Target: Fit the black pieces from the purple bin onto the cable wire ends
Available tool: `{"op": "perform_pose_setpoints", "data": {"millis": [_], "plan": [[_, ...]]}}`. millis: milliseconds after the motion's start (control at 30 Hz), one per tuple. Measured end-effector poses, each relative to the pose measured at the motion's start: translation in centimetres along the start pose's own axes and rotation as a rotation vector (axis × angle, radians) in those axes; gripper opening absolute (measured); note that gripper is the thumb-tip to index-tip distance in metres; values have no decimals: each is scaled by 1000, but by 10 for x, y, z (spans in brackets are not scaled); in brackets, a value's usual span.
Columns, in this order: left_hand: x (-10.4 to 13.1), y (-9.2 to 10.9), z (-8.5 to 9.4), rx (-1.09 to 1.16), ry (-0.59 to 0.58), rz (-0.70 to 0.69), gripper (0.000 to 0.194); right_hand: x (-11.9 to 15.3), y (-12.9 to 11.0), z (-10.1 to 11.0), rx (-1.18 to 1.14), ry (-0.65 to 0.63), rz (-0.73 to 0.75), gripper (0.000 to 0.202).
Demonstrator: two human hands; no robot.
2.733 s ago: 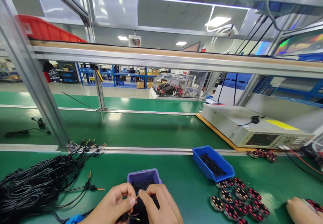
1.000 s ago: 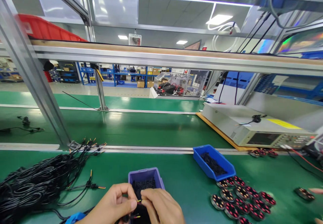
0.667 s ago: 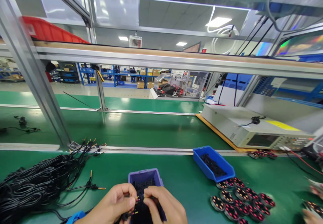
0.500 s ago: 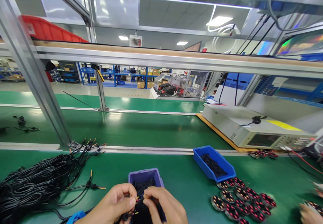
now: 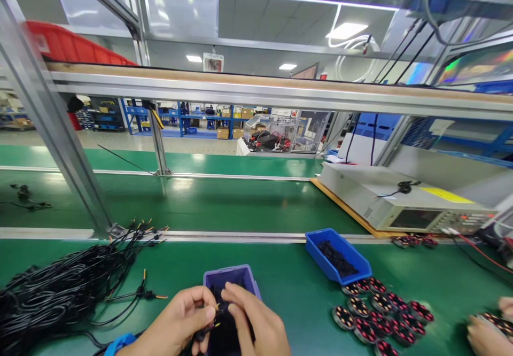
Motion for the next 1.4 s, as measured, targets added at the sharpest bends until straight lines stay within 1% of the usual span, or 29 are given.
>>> {"op": "perform_pose_setpoints", "data": {"millis": [33,100,167,233,300,367,433,500,600,633,700,933,1100,1167,1267,1333,1400], "plan": [[0,1,0,4,22,-1,51,3,6,-8,70,-34,-16,26],[0,3,0,5,40,2,50,10,15,-28,248,-113,-13,14],[1,2,-2,-4,31,12,48,16,21,-49,398,-170,4,17],[0,1,-1,3,44,12,47,19,24,-63,452,-184,6,22],[-1,0,-1,16,50,9,46,18,24,-67,448,-186,2,24],[-2,0,-2,22,28,17,44,16,23,-62,433,-195,4,22],[-3,-1,-3,29,3,30,42,11,21,-49,372,-190,-20,19],[-3,-1,-2,42,-3,30,42,6,22,-31,213,-122,-118,19],[-5,-3,-1,52,-6,22,43,-1,24,-5,-84,38,-279,17],[-5,-4,-1,55,-5,23,43,-3,22,0,-139,72,-291,15],[-5,-5,-1,61,-4,31,44,-6,16,6,-186,109,-264,13],[-1,2,-2,53,13,47,42,-11,-1,7,-166,157,-109,14],[-1,0,-2,26,3,45,43,-14,-10,8,-141,167,-15,16],[-2,0,-2,9,3,31,45,-15,-13,7,-137,148,3,17],[-1,1,-2,-2,18,24,45,-16,-16,2,-138,76,14,21],[0,2,-4,26,24,38,38,-16,-15,0,-145,29,3,21],[1,3,-6,89,7,58,27,-14,-10,-2,-130,-12,-43,19]]}}
Point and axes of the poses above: each hand's wrist, its own x-axis away from the middle knuckle, its own z-axis out of the back of the hand, y = z × x, the point moved 8 cm from there along -x, towards the middle knuckle, and after that the axes turned 14 degrees about y, right-handed, at the moved point
